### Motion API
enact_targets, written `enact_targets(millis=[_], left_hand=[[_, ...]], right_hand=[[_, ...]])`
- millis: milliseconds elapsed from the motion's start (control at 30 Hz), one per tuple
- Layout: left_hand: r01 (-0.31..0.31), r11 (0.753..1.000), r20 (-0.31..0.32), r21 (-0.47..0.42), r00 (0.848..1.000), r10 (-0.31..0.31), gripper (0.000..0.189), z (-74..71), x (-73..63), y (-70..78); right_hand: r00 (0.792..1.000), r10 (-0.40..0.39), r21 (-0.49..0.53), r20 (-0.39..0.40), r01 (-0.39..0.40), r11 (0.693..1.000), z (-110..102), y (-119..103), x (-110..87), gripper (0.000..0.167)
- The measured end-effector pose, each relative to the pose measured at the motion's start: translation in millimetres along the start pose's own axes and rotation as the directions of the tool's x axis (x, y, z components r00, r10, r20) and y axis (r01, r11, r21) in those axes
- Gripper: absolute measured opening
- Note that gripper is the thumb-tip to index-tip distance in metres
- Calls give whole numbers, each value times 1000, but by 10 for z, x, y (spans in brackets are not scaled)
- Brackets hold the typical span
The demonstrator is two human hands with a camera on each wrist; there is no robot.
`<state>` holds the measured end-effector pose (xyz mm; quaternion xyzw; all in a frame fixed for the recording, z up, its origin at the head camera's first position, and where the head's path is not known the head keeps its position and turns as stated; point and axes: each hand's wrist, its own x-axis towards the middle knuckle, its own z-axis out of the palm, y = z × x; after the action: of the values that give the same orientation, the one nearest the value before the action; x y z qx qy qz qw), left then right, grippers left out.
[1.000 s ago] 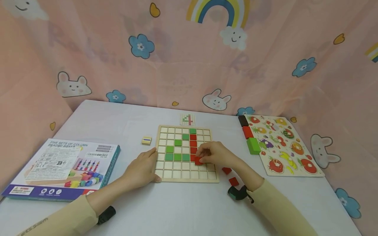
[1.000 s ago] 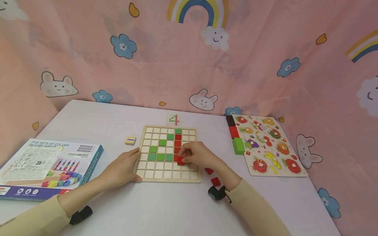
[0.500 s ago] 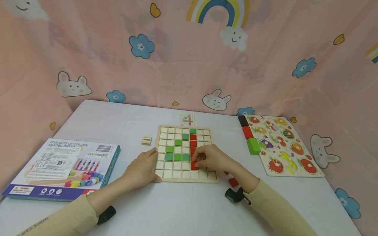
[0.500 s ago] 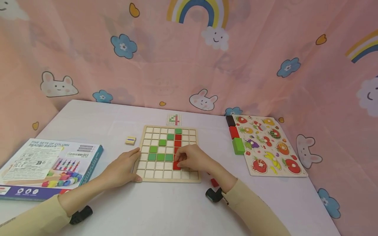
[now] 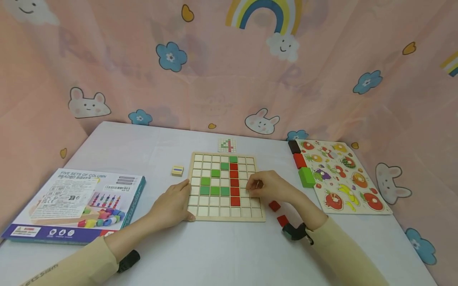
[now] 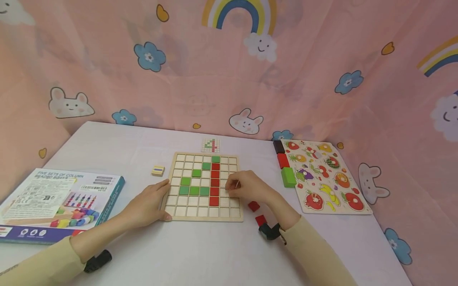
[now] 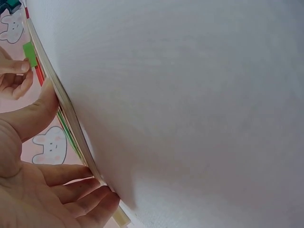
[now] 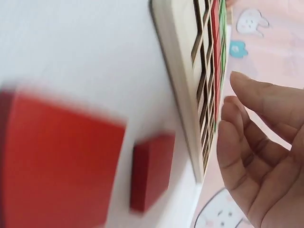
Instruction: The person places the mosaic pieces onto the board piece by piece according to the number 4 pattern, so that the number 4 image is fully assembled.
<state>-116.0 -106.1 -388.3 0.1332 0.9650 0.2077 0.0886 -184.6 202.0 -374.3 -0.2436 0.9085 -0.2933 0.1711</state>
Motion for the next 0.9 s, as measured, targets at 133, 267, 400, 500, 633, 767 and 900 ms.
enact_targets(millis=[133,267,400,500,633,767,900], left_hand=[[0,1000,4,-2,1000,0,92,0,1,9],[1,1000,8,-1,1000,-1,92,1,2,11],[3,1000,9,1,1000,-3,93,2,2,8],[4,1000,10,4,1000,-4,93,2,1,6],[3,1000,9,7,1000,-3,93,0,1,3],[0,1000,7,6,1000,0,93,-3,0,3],[-2,1000,6,4,1000,2,92,-4,-1,0]], right_hand=[[999,23,-3,48,-23,1000,-131,211,-125,9],[991,48,-10,127,-48,999,-254,402,-254,14],[978,57,6,199,-60,998,-339,546,-345,18],[973,54,24,223,-61,998,-365,596,-381,20],[971,51,36,235,-61,998,-362,596,-399,23],[969,65,10,239,-69,998,-343,576,-396,23],[970,75,-29,231,-70,997,-327,574,-367,21]])
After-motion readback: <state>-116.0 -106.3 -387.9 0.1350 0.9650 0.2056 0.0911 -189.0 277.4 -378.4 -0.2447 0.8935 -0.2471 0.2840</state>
